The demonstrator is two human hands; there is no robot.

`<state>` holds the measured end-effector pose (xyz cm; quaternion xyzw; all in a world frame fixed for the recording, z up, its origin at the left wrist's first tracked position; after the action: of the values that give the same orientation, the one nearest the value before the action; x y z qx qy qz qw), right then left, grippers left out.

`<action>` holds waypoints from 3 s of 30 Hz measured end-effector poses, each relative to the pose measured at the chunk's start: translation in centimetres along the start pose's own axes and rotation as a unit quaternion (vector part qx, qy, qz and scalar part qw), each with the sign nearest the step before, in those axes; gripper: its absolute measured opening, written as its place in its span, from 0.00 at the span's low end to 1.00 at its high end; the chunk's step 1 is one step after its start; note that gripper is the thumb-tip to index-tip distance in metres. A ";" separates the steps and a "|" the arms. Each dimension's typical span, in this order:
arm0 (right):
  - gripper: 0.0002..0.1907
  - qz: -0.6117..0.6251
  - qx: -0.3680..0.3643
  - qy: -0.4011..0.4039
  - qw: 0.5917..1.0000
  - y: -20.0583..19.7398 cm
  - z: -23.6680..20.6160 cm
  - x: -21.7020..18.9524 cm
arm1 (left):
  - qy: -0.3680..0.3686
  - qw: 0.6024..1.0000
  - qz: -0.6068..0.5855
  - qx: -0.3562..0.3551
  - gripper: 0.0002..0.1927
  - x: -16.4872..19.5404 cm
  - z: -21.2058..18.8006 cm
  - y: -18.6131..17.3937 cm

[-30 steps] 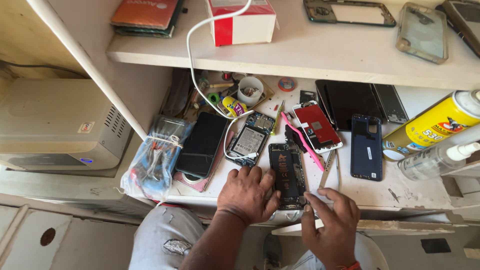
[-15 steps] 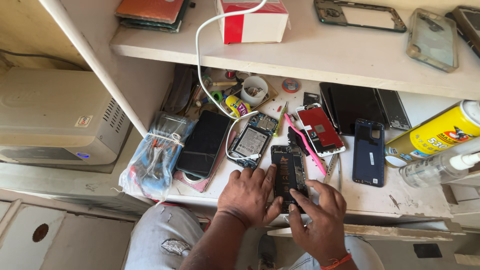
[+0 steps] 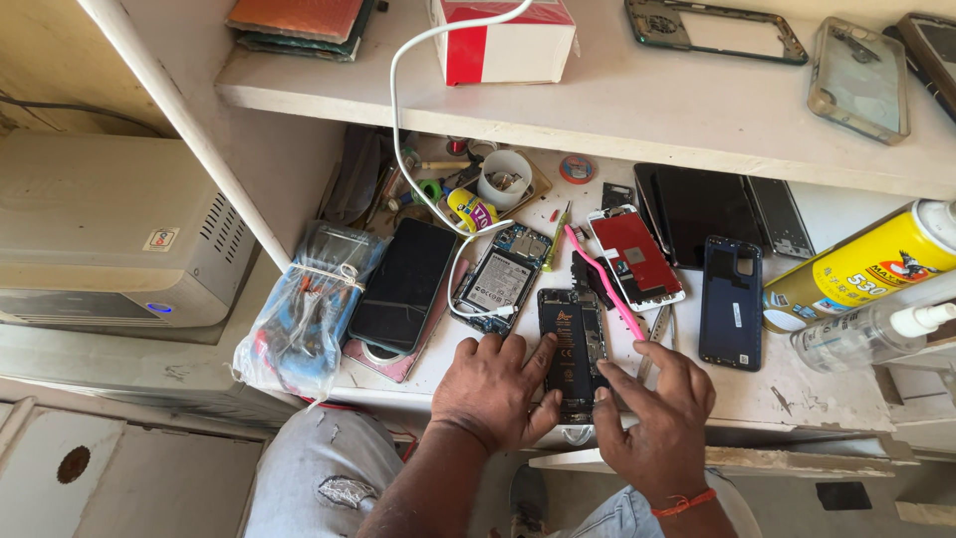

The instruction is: The person uses a multimeter to test points on a disassembled smartphone motherboard, then reattaches the screen and connects a charging cable. The person handles the motherboard, screen, and charging cable on a cluttered repair bench.

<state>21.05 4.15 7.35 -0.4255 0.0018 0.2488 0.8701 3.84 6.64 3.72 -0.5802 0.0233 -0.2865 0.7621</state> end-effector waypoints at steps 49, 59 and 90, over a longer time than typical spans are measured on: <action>0.14 0.024 -0.099 0.013 0.995 2.9 1.8 1.1 | 0.013 0.999 -0.016 0.045 0.34 -0.4 -0.7 -0.8; 0.14 0.014 -0.104 0.030 0.994 3.0 1.1 1.9 | 0.012 0.999 -0.016 0.047 0.35 0.0 -0.8 -1.4; 0.14 0.169 0.060 0.142 0.973 0.9 -4.2 2.8 | -0.005 1.000 0.007 -0.008 0.39 -0.4 -0.2 0.1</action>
<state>23.98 2.70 3.40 -0.3972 0.2120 0.3290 0.8301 3.50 6.68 3.49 -0.5874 0.0261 -0.2781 0.7596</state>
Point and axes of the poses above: each hand's wrist, its own z-axis towards the middle knuckle, its own y-axis out of the palm, x = y × z, the point moved 6 cm from there along z, towards the middle knuckle, and after that the axes turned 1 degree about x, right-handed, at the moved point
